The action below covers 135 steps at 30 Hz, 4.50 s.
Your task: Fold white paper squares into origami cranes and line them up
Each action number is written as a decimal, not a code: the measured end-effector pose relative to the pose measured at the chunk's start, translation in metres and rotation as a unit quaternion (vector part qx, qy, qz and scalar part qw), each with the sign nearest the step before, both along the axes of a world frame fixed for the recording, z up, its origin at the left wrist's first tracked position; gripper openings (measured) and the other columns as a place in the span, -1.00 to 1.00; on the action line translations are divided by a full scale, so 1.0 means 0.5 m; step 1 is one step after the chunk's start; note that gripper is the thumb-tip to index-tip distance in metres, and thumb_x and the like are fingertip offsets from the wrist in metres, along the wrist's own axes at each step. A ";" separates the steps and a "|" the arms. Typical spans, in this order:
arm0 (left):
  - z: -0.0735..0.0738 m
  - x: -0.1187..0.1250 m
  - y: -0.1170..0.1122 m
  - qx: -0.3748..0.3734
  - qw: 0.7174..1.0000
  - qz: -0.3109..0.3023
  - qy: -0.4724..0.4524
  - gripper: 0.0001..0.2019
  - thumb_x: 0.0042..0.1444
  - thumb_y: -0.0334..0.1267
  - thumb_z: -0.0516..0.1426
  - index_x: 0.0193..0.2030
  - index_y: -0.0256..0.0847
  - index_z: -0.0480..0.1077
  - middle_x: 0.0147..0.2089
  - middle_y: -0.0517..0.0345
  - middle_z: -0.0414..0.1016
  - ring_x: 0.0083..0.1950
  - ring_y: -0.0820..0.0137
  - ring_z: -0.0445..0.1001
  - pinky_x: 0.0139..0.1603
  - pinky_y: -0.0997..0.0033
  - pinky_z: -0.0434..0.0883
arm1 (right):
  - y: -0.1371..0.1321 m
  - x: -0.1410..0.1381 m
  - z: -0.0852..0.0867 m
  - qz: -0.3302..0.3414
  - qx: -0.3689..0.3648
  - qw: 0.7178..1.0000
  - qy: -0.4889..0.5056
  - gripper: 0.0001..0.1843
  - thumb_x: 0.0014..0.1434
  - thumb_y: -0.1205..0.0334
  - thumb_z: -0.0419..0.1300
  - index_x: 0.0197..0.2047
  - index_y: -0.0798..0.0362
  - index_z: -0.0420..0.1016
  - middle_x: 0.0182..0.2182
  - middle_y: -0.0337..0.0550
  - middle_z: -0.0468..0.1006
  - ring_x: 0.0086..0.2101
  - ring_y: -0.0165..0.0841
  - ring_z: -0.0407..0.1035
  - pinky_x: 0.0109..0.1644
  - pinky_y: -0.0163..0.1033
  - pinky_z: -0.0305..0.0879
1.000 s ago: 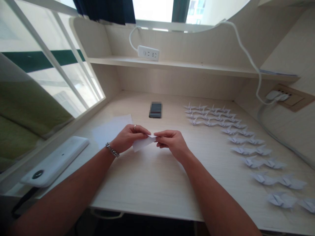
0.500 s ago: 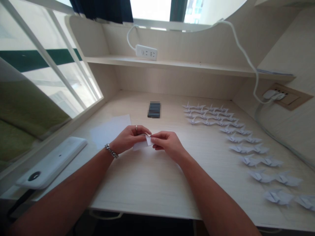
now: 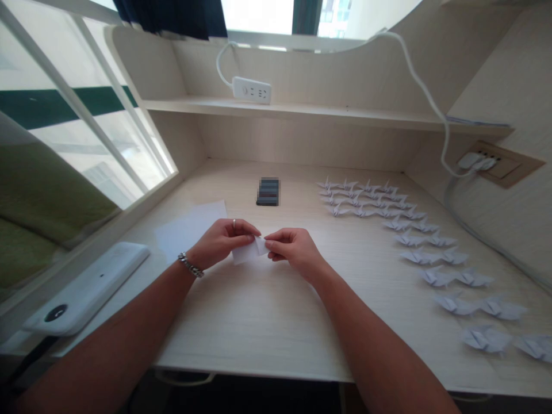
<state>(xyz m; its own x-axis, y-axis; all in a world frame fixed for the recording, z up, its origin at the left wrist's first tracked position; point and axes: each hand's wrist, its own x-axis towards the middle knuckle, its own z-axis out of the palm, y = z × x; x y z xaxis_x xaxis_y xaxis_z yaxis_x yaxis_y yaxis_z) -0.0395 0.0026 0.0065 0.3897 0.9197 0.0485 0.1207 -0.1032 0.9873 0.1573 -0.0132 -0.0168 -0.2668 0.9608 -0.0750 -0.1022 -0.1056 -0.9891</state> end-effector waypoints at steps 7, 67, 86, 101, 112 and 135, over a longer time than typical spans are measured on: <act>-0.002 -0.001 0.000 0.028 0.999 0.005 0.037 -0.87 -0.06 -0.28 0.22 -0.37 -0.29 0.55 -0.43 0.12 0.55 -0.45 0.48 0.40 -0.48 0.52 0.27 | -0.002 0.002 0.000 0.008 -0.003 1.000 -0.005 -0.67 -0.18 0.11 0.43 -0.34 0.11 0.60 -0.53 -0.18 0.54 -0.50 -0.43 0.42 -0.36 -0.27 0.41; -0.003 0.011 0.001 -0.018 0.996 0.080 -0.019 -0.78 -0.02 -0.25 0.19 -0.23 -0.28 0.51 -0.44 0.15 0.54 -0.51 0.49 0.40 -0.51 0.51 0.29 | -0.006 -0.027 -0.015 -0.073 0.062 0.995 -0.038 -0.71 -0.18 0.12 0.43 -0.42 0.14 0.57 -0.54 -0.16 0.57 -0.51 -0.41 0.42 -0.38 -0.27 0.38; -0.009 0.004 0.001 0.006 0.997 0.073 0.018 -0.66 -0.10 -0.17 0.31 -0.18 -0.29 0.48 -0.39 0.07 0.59 -0.46 0.44 0.47 -0.47 0.48 0.35 | -0.005 -0.024 -0.007 -0.060 -0.001 0.998 0.003 -0.67 -0.16 0.06 0.43 -0.38 0.13 0.58 -0.53 -0.18 0.56 -0.52 -0.42 0.44 -0.37 -0.28 0.43; -0.006 0.003 0.001 0.020 0.994 0.100 0.027 -0.68 -0.11 -0.17 0.31 -0.21 -0.27 0.50 -0.42 0.12 0.55 -0.47 0.45 0.45 -0.49 0.49 0.34 | -0.006 -0.015 -0.007 -0.024 0.008 1.000 -0.006 -0.65 -0.12 0.06 0.41 -0.31 0.13 0.60 -0.47 -0.12 0.59 -0.47 -0.43 0.44 -0.31 -0.28 0.43; -0.011 0.009 -0.001 0.013 0.997 0.074 0.024 -0.69 -0.11 -0.20 0.30 -0.20 -0.28 0.49 -0.37 0.08 0.59 -0.42 0.43 0.48 -0.42 0.48 0.36 | -0.007 -0.022 -0.005 -0.034 -0.006 0.999 -0.026 -0.66 -0.14 0.04 0.41 -0.40 0.15 0.58 -0.56 -0.16 0.55 -0.52 -0.43 0.43 -0.36 -0.29 0.42; 0.005 -0.002 -0.001 0.088 0.980 0.033 0.174 -0.78 -0.04 -0.12 0.26 -0.35 -0.23 0.59 -0.43 0.11 0.59 -0.41 0.38 0.48 -0.44 0.49 0.32 | -0.013 -0.015 -0.010 -0.078 0.173 0.975 -0.113 -0.72 -0.05 0.12 0.36 -0.26 0.07 0.60 -0.37 -0.10 0.64 -0.37 -0.27 0.52 -0.23 -0.17 0.44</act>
<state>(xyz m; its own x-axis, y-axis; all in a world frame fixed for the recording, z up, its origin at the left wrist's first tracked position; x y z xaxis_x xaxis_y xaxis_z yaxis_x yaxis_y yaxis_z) -0.0406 0.0020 0.0091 0.3513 0.9326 0.0829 0.4592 -0.2488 0.8528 0.1498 -0.0195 -0.0219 -0.1296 0.9666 0.2210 0.1349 0.2380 -0.9618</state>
